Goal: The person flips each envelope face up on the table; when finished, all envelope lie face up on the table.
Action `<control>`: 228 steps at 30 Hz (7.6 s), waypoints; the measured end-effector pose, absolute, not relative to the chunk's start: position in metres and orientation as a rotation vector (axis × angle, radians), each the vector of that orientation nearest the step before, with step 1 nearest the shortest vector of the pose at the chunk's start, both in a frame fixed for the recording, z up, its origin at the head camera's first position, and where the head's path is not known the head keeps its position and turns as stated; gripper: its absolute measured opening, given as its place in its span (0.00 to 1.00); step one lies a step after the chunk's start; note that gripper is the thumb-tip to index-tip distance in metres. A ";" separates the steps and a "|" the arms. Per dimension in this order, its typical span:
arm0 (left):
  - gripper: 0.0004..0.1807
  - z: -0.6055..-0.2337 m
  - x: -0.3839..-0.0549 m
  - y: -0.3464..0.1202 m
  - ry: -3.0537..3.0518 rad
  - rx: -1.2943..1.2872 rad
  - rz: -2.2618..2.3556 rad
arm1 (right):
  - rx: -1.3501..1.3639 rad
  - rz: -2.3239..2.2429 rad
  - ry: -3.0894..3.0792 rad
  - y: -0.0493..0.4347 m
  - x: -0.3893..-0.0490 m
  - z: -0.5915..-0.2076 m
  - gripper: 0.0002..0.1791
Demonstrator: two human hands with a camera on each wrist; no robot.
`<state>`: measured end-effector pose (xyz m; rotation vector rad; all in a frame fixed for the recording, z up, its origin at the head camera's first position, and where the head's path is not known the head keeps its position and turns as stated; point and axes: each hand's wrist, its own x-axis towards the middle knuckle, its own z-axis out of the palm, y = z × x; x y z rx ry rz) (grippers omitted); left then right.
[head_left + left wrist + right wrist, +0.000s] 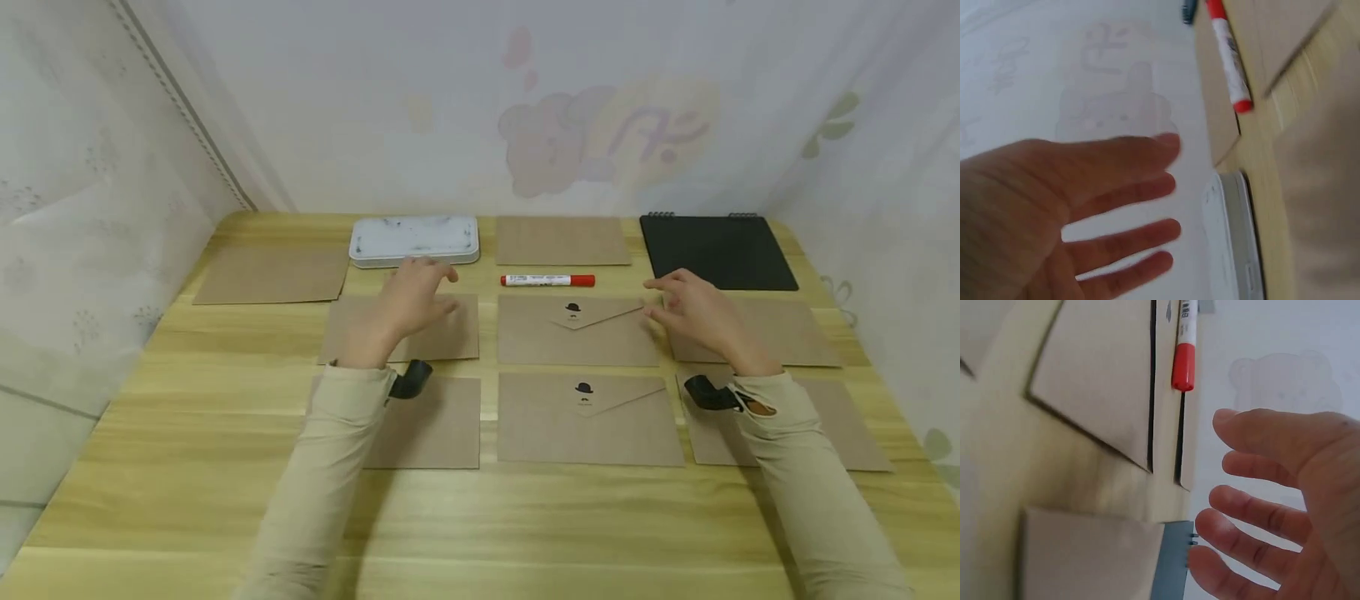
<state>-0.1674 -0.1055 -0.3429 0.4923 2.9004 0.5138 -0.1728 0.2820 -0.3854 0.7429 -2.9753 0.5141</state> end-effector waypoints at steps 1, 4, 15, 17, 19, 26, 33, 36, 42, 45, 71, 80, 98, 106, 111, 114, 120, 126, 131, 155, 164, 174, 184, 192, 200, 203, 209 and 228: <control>0.19 -0.339 -0.175 -0.108 2.903 0.552 0.466 | 0.759 0.502 -2.983 0.283 -0.177 -0.383 0.21; 0.20 -0.332 -0.202 -0.111 2.847 0.699 0.410 | 0.789 0.486 -3.012 0.286 -0.193 -0.377 0.19; 0.37 -0.364 -0.292 -0.094 2.692 0.798 0.549 | 0.800 0.497 -3.113 0.292 -0.254 -0.385 0.20; 0.38 -0.371 -0.299 -0.084 2.697 0.785 0.491 | 0.786 0.498 -3.146 0.294 -0.259 -0.387 0.22; 0.38 -0.375 -0.304 -0.075 2.715 0.774 0.455 | 0.784 0.486 -3.172 0.293 -0.264 -0.385 0.23; 0.41 -0.384 -0.309 -0.057 2.694 0.763 0.425 | 0.792 0.385 -3.277 0.275 -0.280 -0.375 0.28; 0.37 -0.407 -0.298 -0.062 2.778 0.795 0.343 | 0.654 0.287 -3.425 0.273 -0.282 -0.379 0.34; 0.36 -0.414 -0.297 -0.063 2.845 0.827 0.340 | 0.657 0.268 -3.413 0.274 -0.283 -0.380 0.33; 0.33 -0.418 -0.299 -0.063 2.895 0.809 0.390 | 0.806 0.275 -3.300 0.275 -0.285 -0.379 0.27; 0.32 -0.417 -0.300 -0.061 2.897 0.797 0.389 | 0.840 0.188 -3.274 0.276 -0.283 -0.381 0.25; 0.28 -0.409 -0.304 -0.051 2.855 0.782 0.337 | 1.070 -0.239 -2.851 0.254 -0.267 -0.393 0.10; 0.29 -0.407 -0.302 -0.047 2.849 0.806 0.340 | 1.089 -0.344 -2.847 0.244 -0.263 -0.392 0.43; 0.29 -0.393 -0.303 -0.051 2.888 0.685 0.365 | 0.927 0.248 -3.047 0.253 -0.266 -0.387 0.26; 0.31 -0.387 -0.300 -0.048 2.908 0.504 0.492 | 0.776 0.666 -2.898 0.264 -0.259 -0.391 0.05; 0.30 -0.383 -0.298 -0.042 2.932 0.416 0.569 | 0.868 0.425 -2.728 0.264 -0.260 -0.393 0.13; 0.30 -0.380 -0.299 -0.038 2.979 0.397 0.629 | 0.900 0.303 -2.611 0.263 -0.261 -0.390 0.19; 0.27 -0.379 -0.301 -0.032 3.058 0.465 0.751 | 0.878 0.462 -2.533 0.266 -0.260 -0.384 0.19; 0.23 -0.381 -0.298 -0.031 3.116 0.533 0.922 | 0.855 0.590 -2.422 0.271 -0.263 -0.381 0.19; 0.18 -0.383 -0.300 -0.029 3.216 0.571 0.956 | 0.848 0.609 -2.378 0.270 -0.266 -0.382 0.20; 0.17 -0.374 -0.292 -0.020 3.310 0.641 0.928 | 0.778 0.472 -2.532 0.268 -0.271 -0.363 0.25; 0.18 -0.377 -0.290 -0.025 3.248 0.577 0.781 | 0.870 0.379 -2.663 0.267 -0.276 -0.374 0.35; 0.21 -0.381 -0.285 -0.022 3.161 0.536 0.514 | 0.831 0.180 -2.710 0.261 -0.272 -0.381 0.35; 0.18 -0.381 -0.283 -0.019 3.187 0.493 0.339 | 0.771 0.117 -2.832 0.250 -0.275 -0.376 0.24; 0.07 -0.379 -0.281 -0.017 3.171 0.460 0.263 | 0.746 0.059 -2.883 0.246 -0.276 -0.375 0.23; 0.04 -0.384 -0.279 -0.016 3.138 0.475 0.218 | 0.753 0.085 -2.913 0.245 -0.276 -0.376 0.22; 0.04 -0.383 -0.279 -0.014 3.108 0.484 0.187 | 0.754 0.136 -2.954 0.245 -0.276 -0.377 0.22; 0.13 -0.382 -0.279 -0.010 3.032 0.489 0.182 | 0.675 0.234 -3.132 0.245 -0.278 -0.371 0.22; 0.07 -0.380 -0.274 -0.010 3.020 0.565 0.216 | 0.694 0.230 -3.312 0.244 -0.283 -0.372 0.19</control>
